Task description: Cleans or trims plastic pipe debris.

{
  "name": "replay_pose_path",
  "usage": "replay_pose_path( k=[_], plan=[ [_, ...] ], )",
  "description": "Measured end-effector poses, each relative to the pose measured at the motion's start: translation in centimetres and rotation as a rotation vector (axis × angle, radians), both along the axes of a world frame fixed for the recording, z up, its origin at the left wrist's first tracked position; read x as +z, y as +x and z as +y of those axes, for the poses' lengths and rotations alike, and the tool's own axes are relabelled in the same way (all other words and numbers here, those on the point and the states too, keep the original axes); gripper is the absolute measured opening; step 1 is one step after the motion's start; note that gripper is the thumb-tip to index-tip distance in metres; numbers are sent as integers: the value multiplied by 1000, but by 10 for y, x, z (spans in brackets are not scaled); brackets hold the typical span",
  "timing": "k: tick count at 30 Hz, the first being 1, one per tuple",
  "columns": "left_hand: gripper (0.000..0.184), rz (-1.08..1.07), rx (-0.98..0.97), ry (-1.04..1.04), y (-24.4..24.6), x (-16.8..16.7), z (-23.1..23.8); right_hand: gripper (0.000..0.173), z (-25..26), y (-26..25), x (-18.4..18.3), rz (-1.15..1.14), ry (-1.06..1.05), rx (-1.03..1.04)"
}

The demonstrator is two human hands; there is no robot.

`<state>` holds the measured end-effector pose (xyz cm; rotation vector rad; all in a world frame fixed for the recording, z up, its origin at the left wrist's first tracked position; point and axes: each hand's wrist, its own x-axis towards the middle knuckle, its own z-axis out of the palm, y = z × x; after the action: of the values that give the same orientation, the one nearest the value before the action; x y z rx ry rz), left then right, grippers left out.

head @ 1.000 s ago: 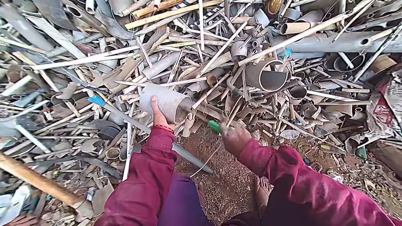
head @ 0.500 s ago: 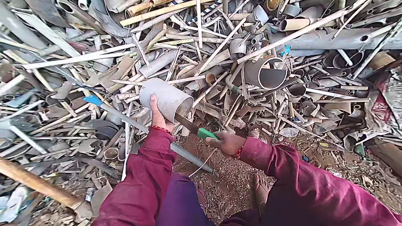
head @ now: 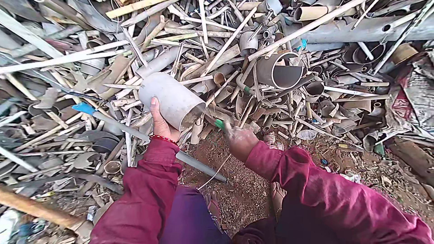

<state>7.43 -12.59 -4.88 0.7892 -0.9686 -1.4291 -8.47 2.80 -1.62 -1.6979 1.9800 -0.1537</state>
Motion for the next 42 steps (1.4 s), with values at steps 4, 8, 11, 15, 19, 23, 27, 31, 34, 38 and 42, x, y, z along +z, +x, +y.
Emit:
replay_pose_path(
  k=[4,8,11,15,19,23,27,31,34,38,42],
  plan=[
    [55,-13,-18,-2,-2,-1,5,41,-1,-2,-2,-298,15,109],
    [59,18,-33,-18,-3,-4,4,40,-5,-5,-5,-3,2,-13],
    [57,25,-32,-30,-3,-7,1,42,-1,-4,2,-230,71,118],
    [59,25,-42,-16,-3,-8,0,39,-3,-5,1,7,22,-25],
    [55,21,-24,-20,-6,-7,2,45,0,-6,3,-181,134,123],
    [58,40,-8,-21,-1,-6,-3,37,2,-10,0,14,43,-20],
    [57,0,4,-17,-2,-8,-2,42,2,-13,1,-162,105,121],
    [57,-33,0,-7,-3,-5,1,39,-3,-16,0,24,42,23],
    [54,-54,-6,1,-4,-7,3,39,-3,-17,-5,-164,85,122],
    [58,-146,78,-133,-3,-5,2,40,-8,-22,-16,-14,-92,15],
    [91,-172,112,-374,3,-7,0,42,-20,-23,-38,72,-124,132]
  ],
)
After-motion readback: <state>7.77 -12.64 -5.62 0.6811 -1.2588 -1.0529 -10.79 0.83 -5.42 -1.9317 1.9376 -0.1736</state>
